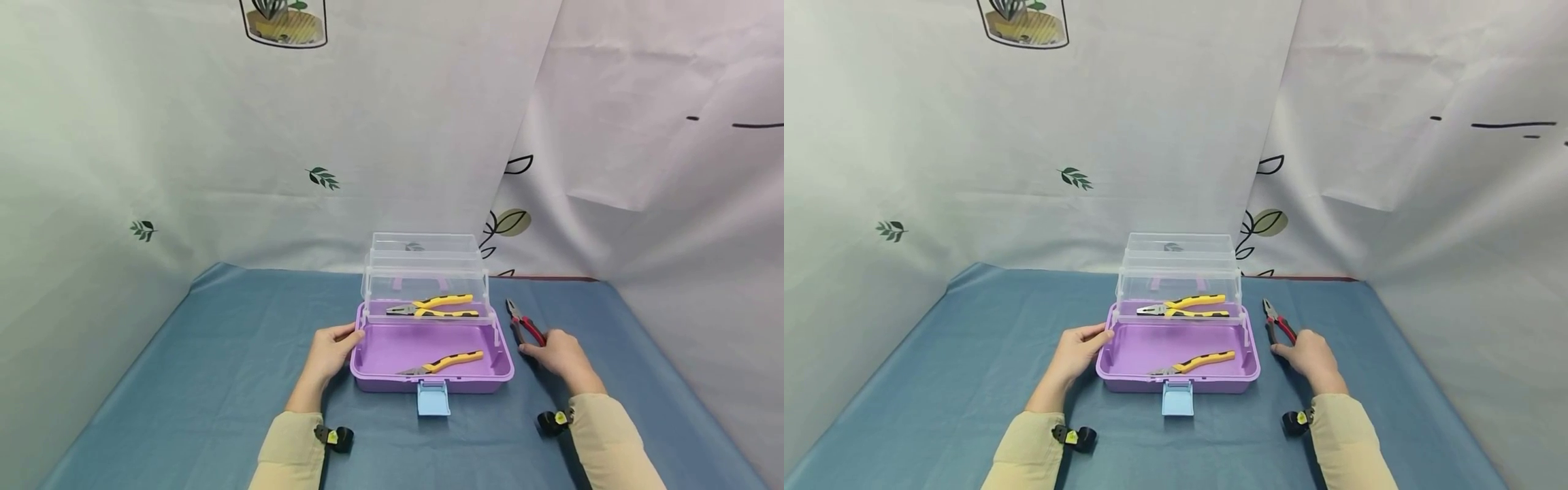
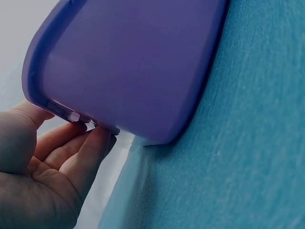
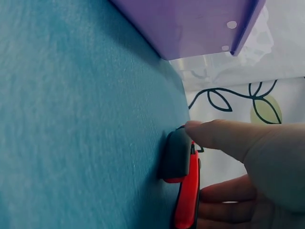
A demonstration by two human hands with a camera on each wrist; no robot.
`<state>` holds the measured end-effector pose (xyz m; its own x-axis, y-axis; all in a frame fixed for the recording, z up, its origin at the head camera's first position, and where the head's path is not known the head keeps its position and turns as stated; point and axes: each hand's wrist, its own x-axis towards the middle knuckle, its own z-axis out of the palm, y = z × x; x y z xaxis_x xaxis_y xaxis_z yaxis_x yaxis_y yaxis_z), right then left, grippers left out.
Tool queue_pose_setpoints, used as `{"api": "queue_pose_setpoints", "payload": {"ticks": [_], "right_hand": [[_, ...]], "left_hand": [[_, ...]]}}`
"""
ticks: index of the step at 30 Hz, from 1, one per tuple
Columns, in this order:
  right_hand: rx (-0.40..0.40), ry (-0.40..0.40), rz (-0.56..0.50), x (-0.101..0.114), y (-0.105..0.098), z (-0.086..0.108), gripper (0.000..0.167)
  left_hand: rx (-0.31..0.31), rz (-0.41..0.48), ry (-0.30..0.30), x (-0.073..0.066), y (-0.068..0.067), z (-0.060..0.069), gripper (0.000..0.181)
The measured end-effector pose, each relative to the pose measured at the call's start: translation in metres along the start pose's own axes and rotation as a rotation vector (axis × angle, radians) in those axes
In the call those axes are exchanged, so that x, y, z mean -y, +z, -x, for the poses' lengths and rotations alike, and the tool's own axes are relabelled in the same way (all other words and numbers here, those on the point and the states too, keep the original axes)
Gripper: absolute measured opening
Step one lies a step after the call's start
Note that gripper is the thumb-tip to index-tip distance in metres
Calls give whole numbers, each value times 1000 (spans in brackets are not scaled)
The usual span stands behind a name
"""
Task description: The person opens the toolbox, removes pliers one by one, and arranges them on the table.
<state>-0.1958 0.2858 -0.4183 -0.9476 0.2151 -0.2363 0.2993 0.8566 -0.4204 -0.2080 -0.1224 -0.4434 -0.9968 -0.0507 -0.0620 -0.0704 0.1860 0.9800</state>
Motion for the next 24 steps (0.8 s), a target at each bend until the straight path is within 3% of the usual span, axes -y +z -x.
{"api": "queue_pose_setpoints", "payload": {"ticks": [6,13,24], "right_hand": [[-28,-68,26,-2,-2,2,61],[-69,-153,66,0,-8,5,77],[-172,-324,42,21,-12,16,62]], "left_hand": [[1,14,0,-1,0,1,35],[0,25,-1,1,0,0,35],[-6,41,2,1,0,0,35]]}}
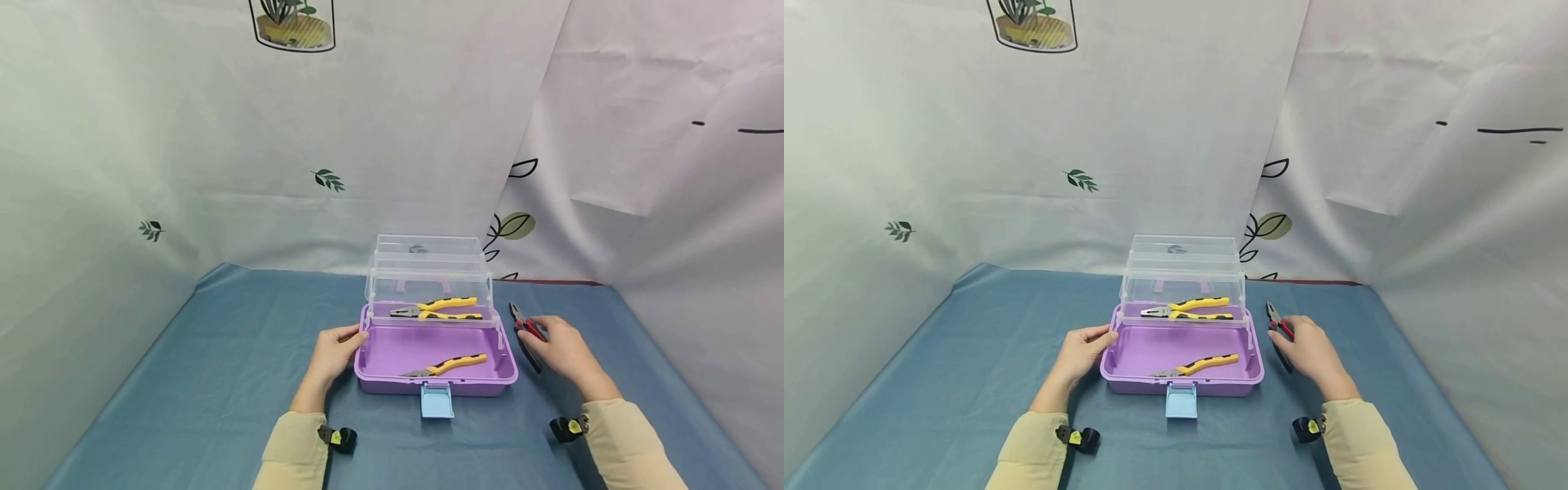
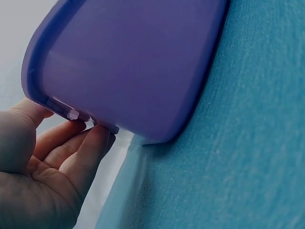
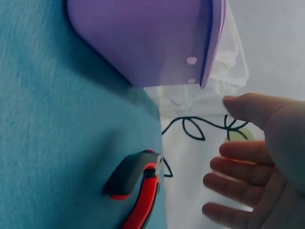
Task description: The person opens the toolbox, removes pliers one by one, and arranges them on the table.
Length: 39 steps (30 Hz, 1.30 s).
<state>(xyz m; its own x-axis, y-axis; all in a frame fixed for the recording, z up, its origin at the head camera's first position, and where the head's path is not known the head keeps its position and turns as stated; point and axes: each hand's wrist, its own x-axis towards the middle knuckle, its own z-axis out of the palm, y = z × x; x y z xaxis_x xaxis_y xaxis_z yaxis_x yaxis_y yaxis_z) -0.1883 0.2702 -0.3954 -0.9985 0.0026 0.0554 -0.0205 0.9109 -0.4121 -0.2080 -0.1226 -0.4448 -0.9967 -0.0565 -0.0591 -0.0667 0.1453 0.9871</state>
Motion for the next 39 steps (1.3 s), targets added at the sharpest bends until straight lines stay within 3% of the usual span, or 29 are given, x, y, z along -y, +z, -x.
{"api": "queue_pose_setpoints", "payload": {"ticks": [6,16,39], "right_hand": [[-57,-80,-6,11,-3,1,60],[-78,-153,-2,22,-6,1,55],[6,-246,20,46,-13,-13,54]], "left_hand": [[-3,0,-4,0,0,0,34],[-1,-7,-4,-1,0,1,35],[8,-5,-23,0,-1,0,36]]}}
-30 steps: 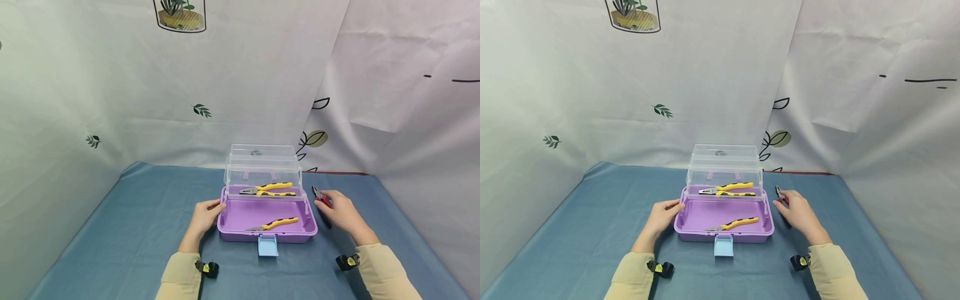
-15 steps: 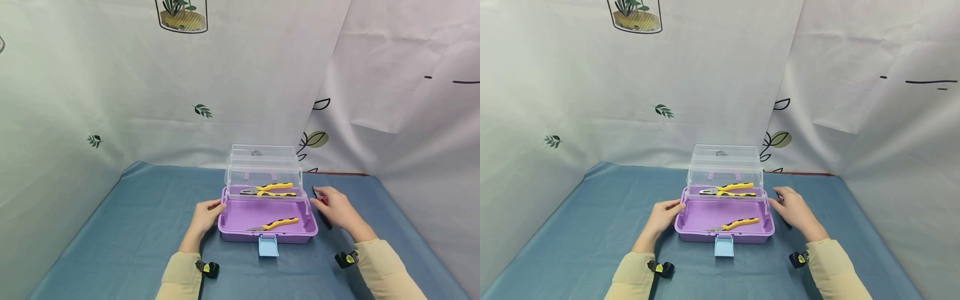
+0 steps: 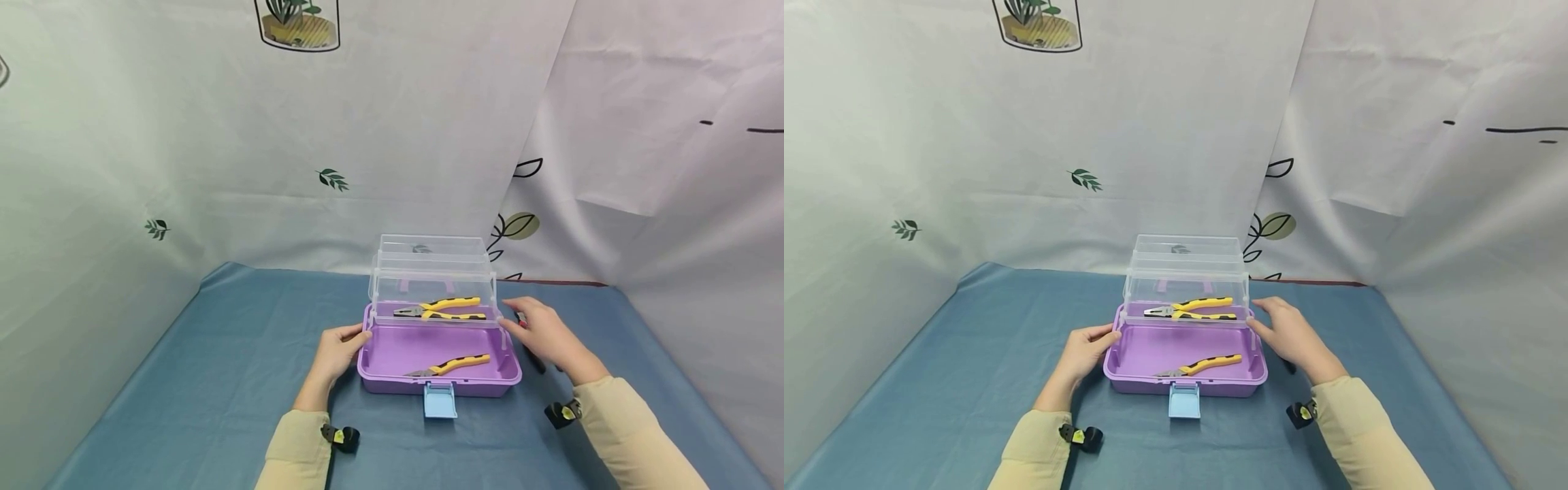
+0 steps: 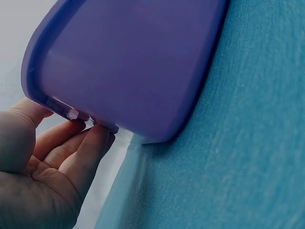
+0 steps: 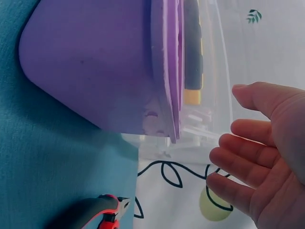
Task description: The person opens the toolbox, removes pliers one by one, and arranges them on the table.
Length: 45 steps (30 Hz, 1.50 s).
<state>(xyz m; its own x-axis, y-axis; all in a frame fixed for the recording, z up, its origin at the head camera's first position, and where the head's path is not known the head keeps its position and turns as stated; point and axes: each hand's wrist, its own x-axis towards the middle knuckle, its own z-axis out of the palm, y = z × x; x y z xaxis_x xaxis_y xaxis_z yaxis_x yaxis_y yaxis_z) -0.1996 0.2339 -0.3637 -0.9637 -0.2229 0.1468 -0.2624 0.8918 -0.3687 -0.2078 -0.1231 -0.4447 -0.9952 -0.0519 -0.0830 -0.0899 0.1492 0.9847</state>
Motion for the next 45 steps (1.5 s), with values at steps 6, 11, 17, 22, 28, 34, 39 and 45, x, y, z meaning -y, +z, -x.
{"api": "queue_pose_setpoints", "payload": {"ticks": [6,11,17,22,28,34,39,45], "right_hand": [[29,-3,1,6,0,-4,54],[35,-14,13,9,2,-7,53],[36,-55,28,11,3,-11,50],[50,-78,27,14,3,-14,49],[57,-112,40,19,3,-19,46],[85,-130,45,23,2,-24,43],[98,-164,41,26,4,-31,41],[120,-189,29,27,8,-38,40]], "left_hand": [[0,4,-5,0,0,0,36],[-1,16,-5,0,0,0,36],[0,25,-1,0,0,0,35],[5,48,7,0,1,0,36],[11,56,9,0,1,0,36],[15,51,2,-1,0,1,36],[15,50,5,0,-1,0,36],[12,48,3,0,0,0,35]]}}
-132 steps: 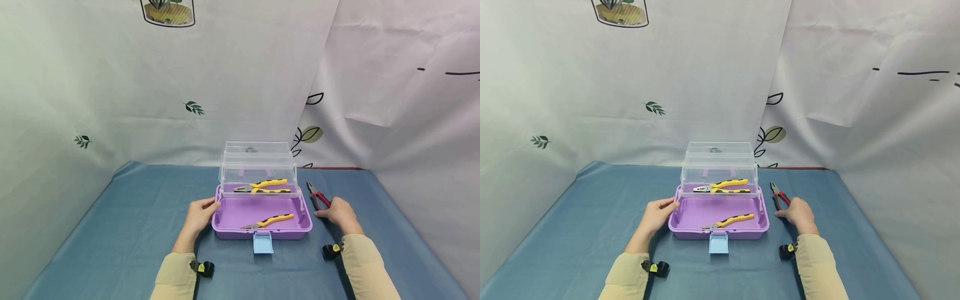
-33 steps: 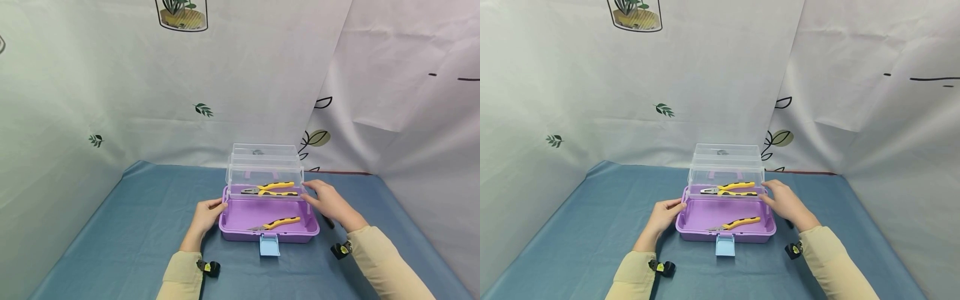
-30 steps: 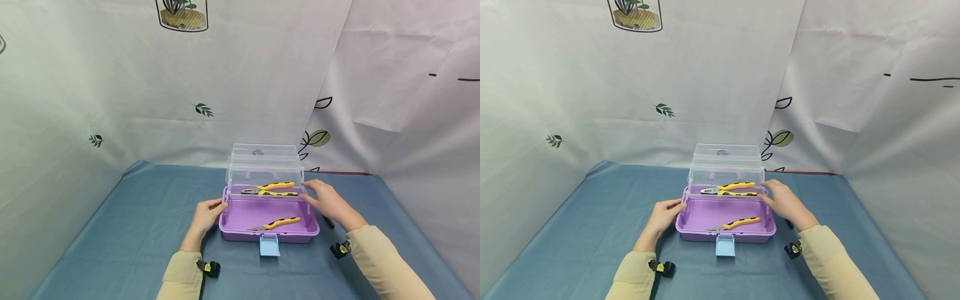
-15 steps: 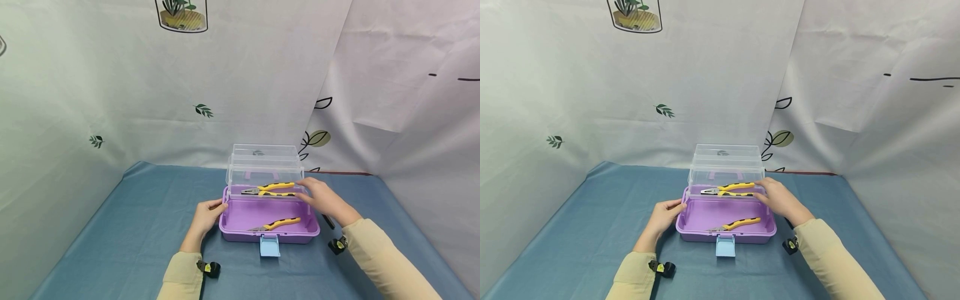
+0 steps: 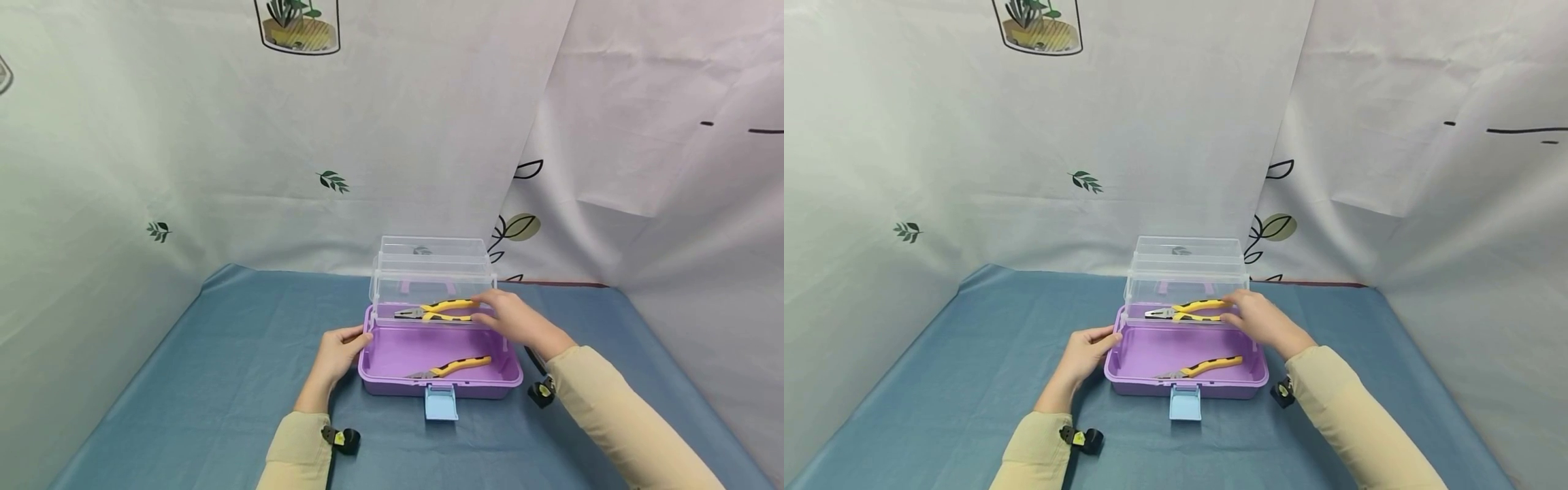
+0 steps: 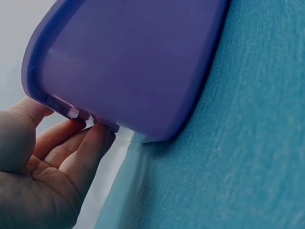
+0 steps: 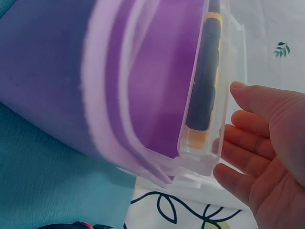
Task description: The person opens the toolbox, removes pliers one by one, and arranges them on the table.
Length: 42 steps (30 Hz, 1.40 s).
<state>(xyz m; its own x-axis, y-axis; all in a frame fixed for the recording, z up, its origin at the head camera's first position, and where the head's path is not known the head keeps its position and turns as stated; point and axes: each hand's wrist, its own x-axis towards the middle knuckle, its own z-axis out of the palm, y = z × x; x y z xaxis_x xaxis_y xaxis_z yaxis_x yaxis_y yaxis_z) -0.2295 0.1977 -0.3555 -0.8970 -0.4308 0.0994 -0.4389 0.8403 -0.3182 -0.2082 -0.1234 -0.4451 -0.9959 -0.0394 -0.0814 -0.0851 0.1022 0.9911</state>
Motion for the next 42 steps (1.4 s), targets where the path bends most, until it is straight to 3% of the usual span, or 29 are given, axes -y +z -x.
{"api": "queue_pose_setpoints", "payload": {"ticks": [14,38,42], "right_hand": [[76,61,-53,-5,1,-18,41],[75,86,21,4,6,-32,41],[125,70,18,5,3,-37,47]], "left_hand": [[2,-12,6,0,0,1,36],[0,-14,-1,-1,-1,1,36],[3,-16,3,-1,-1,0,35]]}}
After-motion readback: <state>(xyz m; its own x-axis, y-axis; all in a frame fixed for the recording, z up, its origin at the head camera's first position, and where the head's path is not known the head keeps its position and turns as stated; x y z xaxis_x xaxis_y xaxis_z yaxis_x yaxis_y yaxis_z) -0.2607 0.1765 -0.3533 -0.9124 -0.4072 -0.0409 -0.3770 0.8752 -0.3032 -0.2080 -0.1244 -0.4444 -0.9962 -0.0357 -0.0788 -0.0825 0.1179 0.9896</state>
